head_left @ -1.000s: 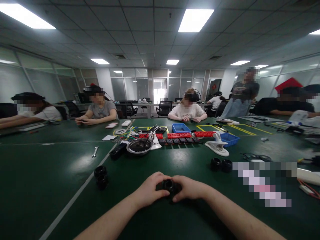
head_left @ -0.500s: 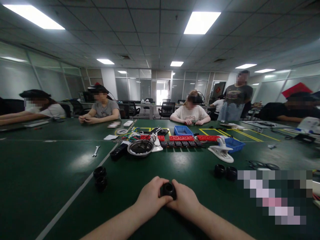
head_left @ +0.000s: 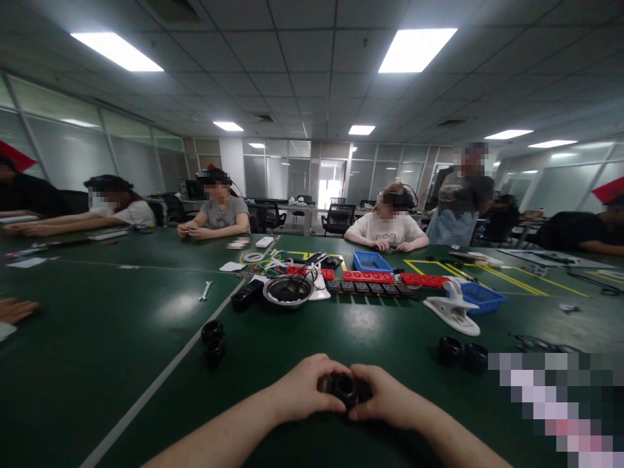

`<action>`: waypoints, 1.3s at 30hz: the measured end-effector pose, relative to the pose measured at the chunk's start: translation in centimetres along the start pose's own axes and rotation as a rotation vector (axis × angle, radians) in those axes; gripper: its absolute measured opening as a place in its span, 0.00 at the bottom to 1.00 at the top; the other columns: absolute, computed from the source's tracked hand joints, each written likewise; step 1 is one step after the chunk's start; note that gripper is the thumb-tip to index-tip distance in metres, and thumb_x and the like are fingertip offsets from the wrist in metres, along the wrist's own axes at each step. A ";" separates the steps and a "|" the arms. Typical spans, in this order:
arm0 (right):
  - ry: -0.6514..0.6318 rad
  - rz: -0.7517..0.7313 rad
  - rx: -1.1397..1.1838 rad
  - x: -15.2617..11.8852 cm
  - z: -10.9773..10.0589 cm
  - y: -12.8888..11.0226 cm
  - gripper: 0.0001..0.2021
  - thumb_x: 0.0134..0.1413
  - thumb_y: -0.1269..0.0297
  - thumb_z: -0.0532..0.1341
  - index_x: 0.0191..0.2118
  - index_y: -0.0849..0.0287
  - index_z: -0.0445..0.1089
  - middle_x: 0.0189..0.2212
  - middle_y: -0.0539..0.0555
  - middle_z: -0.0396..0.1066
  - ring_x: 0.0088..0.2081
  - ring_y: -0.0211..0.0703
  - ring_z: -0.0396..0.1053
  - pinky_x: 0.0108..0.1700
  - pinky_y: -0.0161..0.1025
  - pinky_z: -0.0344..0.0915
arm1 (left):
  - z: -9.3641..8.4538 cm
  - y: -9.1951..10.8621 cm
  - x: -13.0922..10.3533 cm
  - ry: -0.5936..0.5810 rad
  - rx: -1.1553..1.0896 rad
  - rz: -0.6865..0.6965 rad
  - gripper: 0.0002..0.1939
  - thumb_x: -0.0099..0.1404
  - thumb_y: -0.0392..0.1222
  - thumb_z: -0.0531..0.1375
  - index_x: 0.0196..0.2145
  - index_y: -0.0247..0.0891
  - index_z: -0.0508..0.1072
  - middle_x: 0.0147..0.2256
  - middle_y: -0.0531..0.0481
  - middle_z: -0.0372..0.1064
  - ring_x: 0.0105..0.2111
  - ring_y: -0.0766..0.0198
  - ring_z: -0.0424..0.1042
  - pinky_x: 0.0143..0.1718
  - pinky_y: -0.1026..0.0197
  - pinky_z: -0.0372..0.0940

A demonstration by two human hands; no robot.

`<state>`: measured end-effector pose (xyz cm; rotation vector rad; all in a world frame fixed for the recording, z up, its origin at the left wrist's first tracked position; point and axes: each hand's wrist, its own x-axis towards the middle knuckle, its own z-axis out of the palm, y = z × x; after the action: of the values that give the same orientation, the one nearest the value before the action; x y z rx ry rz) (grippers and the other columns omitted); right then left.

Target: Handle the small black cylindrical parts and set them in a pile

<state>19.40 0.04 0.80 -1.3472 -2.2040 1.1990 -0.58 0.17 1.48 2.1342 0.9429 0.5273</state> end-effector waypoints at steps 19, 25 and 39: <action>-0.018 -0.099 -0.007 -0.2 -0.6 -0.3 0.21 0.38 0.70 0.64 0.44 0.59 0.65 0.38 0.51 0.69 0.39 0.44 0.66 0.39 0.36 0.61 | 0.0 0.3 0.0 0.049 -0.044 -0.042 0.23 0.52 0.39 0.63 0.46 0.48 0.67 0.34 0.55 0.57 0.27 0.69 0.59 0.27 0.68 0.54; 0.097 0.001 -0.078 0.8 0.5 0.3 0.16 0.33 0.67 0.66 0.33 0.61 0.64 0.27 0.48 0.68 0.29 0.40 0.65 0.27 0.32 0.57 | 1.1 0.3 0.1 0.137 -0.009 -0.091 0.21 0.50 0.40 0.64 0.44 0.45 0.68 0.33 0.54 0.58 0.29 0.66 0.60 0.29 0.67 0.55; -0.147 -0.103 0.101 0.2 -0.8 -0.1 0.16 0.41 0.70 0.61 0.41 0.60 0.66 0.33 0.48 0.70 0.34 0.40 0.66 0.34 0.32 0.60 | 0.0 0.5 -0.1 0.035 -0.002 -0.012 0.23 0.52 0.38 0.63 0.47 0.48 0.67 0.35 0.55 0.58 0.29 0.67 0.60 0.29 0.67 0.55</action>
<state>19.79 0.58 1.35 -1.1247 -2.2470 1.3901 -0.43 -0.18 1.81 2.1224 0.9727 0.5610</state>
